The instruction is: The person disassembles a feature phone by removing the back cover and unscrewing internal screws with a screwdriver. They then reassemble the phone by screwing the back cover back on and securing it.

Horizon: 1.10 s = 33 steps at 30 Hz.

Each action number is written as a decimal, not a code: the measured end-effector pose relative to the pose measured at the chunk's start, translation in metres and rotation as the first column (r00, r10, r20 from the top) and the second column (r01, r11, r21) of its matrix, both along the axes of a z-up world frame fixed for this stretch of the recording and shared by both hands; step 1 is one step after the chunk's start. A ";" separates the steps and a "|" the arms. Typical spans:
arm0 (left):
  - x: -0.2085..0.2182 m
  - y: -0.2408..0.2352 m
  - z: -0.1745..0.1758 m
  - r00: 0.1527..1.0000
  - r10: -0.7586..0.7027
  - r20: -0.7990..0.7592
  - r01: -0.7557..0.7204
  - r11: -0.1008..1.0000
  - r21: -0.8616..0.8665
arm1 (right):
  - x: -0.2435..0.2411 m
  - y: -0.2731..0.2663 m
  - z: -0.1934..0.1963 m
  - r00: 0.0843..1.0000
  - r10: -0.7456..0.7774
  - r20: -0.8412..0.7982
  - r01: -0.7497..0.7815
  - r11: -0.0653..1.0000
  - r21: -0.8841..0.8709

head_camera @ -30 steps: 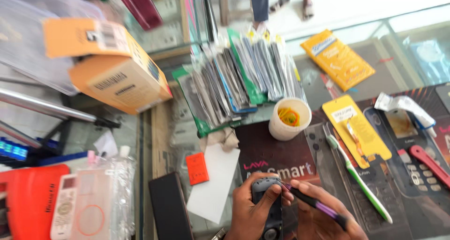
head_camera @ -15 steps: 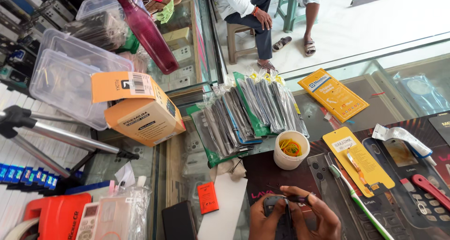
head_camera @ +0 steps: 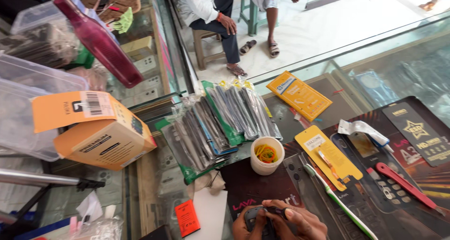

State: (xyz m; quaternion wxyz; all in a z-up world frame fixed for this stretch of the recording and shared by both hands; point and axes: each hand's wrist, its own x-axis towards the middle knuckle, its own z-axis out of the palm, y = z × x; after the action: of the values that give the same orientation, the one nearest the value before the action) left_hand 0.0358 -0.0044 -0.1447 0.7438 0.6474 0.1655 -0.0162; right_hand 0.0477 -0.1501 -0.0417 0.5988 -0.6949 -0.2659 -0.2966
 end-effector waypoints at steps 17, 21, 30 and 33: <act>-0.002 -0.010 0.058 0.998 0.039 0.056 -0.043 0.998 0.054 | 0.002 0.014 0.020 0.976 -0.166 0.144 0.168 0.986 -0.004; -0.005 -0.011 0.058 0.990 0.083 0.117 -0.084 0.996 0.005 | 0.000 0.015 0.021 0.992 -0.066 0.110 0.064 0.998 0.023; -0.007 -0.005 0.032 0.982 0.094 0.166 -0.103 0.994 0.045 | -0.004 0.020 -0.001 0.977 -0.174 0.127 0.173 0.985 0.019; 0.001 -0.007 0.030 0.975 0.106 0.196 -0.117 0.992 0.046 | 0.009 0.025 -0.004 0.960 -0.179 0.214 0.147 0.977 0.156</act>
State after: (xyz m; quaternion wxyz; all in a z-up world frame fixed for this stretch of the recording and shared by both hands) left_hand 0.0368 -0.0110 -0.1145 0.7374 0.6565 0.1290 0.0931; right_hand 0.0563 -0.1248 -0.0452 0.5849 -0.6328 -0.2528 -0.4400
